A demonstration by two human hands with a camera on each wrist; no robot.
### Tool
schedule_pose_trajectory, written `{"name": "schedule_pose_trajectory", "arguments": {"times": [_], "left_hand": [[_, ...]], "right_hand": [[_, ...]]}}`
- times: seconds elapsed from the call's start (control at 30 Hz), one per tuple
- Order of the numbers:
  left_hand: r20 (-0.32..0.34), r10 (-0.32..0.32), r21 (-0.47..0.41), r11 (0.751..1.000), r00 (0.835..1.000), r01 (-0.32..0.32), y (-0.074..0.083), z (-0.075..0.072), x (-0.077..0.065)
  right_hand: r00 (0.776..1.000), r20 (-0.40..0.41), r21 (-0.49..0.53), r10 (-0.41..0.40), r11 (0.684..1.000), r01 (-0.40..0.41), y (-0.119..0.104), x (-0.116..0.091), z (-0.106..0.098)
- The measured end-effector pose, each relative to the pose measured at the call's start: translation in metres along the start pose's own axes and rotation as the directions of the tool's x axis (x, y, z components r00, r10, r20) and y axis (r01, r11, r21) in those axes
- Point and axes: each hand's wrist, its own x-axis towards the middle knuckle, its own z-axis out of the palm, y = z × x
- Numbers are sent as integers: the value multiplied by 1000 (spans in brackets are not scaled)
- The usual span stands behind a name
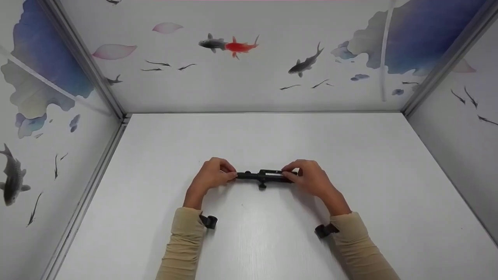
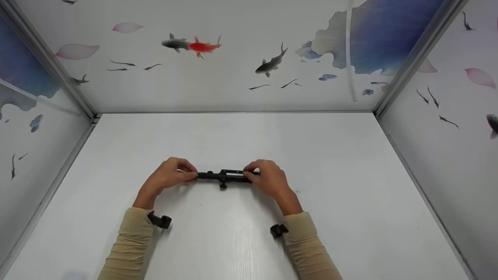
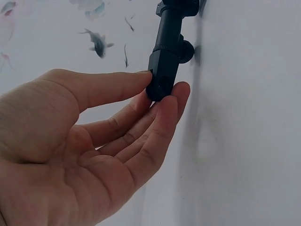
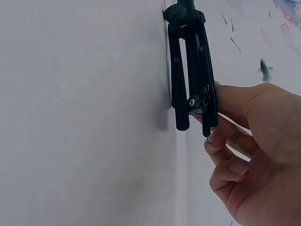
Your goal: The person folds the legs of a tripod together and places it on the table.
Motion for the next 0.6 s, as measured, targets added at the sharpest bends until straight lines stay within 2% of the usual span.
{"name": "schedule_pose_trajectory", "arguments": {"times": [0.43,0.6], "left_hand": [[15,10,-8,1000,1000,-10,-1,-1,-1],[-21,34,33,999,999,-34,-1,-2,-2]], "right_hand": [[1000,5,4,1,1000,-1,0,1,0],[1000,-14,21,7,1000,-7,2,2,-3]]}}
